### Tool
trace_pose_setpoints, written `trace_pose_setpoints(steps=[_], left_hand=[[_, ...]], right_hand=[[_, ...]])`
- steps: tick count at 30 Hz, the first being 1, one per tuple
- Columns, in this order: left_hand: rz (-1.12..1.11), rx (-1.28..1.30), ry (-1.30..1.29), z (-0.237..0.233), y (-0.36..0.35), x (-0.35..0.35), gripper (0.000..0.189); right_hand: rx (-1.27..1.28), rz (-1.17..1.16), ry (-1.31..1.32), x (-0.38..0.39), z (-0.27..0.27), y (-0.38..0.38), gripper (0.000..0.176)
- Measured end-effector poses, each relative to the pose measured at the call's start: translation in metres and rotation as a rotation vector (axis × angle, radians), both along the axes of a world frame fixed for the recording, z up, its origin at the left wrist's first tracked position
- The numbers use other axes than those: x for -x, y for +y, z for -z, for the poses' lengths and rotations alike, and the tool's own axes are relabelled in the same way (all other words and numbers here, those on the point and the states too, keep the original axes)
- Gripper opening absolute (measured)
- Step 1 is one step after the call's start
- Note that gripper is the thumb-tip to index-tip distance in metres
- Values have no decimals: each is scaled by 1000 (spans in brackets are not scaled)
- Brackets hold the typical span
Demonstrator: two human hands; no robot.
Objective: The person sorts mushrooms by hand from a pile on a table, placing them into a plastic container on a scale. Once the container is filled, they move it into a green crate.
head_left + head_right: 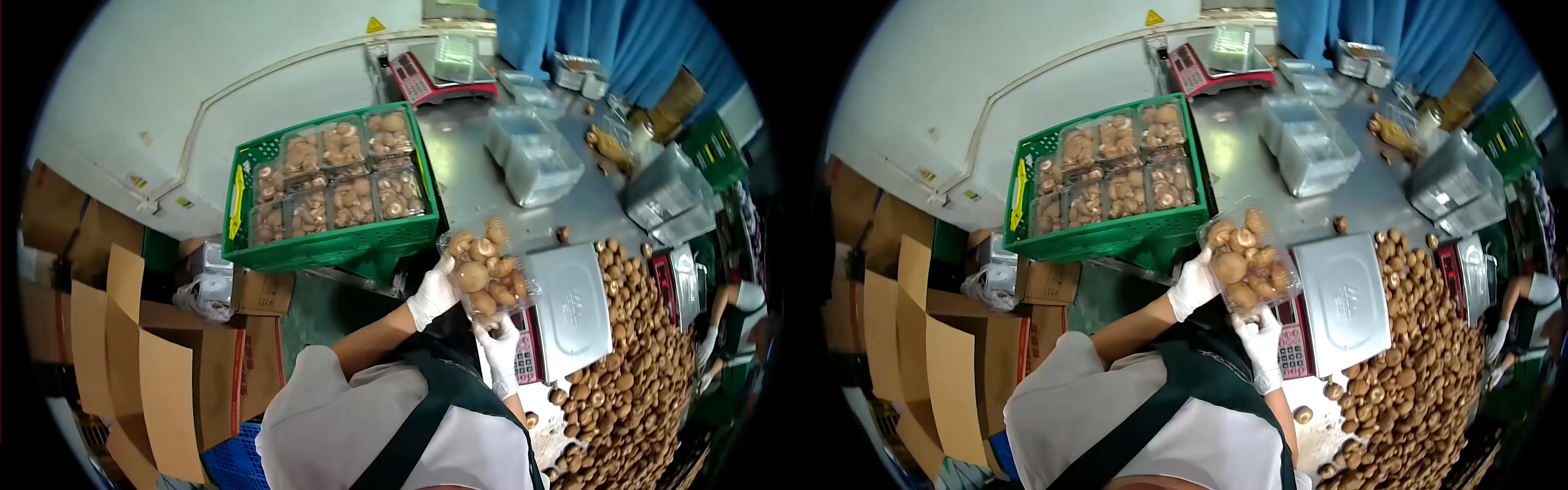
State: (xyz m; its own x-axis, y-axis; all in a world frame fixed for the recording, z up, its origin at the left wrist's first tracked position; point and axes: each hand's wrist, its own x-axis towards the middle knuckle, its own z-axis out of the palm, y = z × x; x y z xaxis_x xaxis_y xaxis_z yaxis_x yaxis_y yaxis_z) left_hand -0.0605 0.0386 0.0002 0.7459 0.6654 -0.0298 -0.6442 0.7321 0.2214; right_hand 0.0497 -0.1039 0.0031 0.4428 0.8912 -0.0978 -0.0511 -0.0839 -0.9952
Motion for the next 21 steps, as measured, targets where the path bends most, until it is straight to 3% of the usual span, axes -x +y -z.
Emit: trace_pose_setpoints(steps=[1, 3, 4, 6, 7, 9, 10, 11, 13, 15, 16, 17, 19, 21], left_hand=[[-45, 50, 35, -1, 6, 10, 60], [-281, -137, 241, -7, 46, 53, 45], [-395, -81, 386, -7, 61, 74, 38], [-466, -169, 504, -42, 90, 123, 34], [-651, -234, 651, -20, 118, 157, 32], [-869, -133, 698, -17, 181, 232, 27], [-1039, -240, 944, -43, 195, 255, 28], [-1098, -342, 1004, -32, 231, 297, 34], [-1033, -418, 1233, -72, 263, 338, 41], [-969, -351, 1409, -63, 307, 375, 52], [-1028, -382, 1771, -6, 353, 417, 67], [-1015, -391, 1758, 25, 372, 437, 67], [-460, -642, 2307, 71, 389, 443, 76], [-388, -585, 2374, 102, 386, 410, 69]], right_hand=[[-43, -128, -152, 3, 1, 11, 10], [30, -403, -314, 15, -10, 40, 17], [64, -456, -334, 15, -10, 45, 24], [78, -437, -416, 16, -6, 51, 20], [46, -416, -475, 14, -3, 53, 18], [95, -412, -484, 8, 5, 50, 16], [141, -409, -492, 5, 7, 48, 16], [188, -403, -500, 3, 9, 45, 16], [258, -391, -510, -4, 18, 37, 16], [292, -367, -472, -4, 14, 35, 16], [336, -360, -439, -6, 17, 32, 17], [380, -352, -407, -8, 17, 30, 17], [354, -306, -452, -10, 12, 26, 16], [422, -249, -459, -15, 18, 22, 16]])
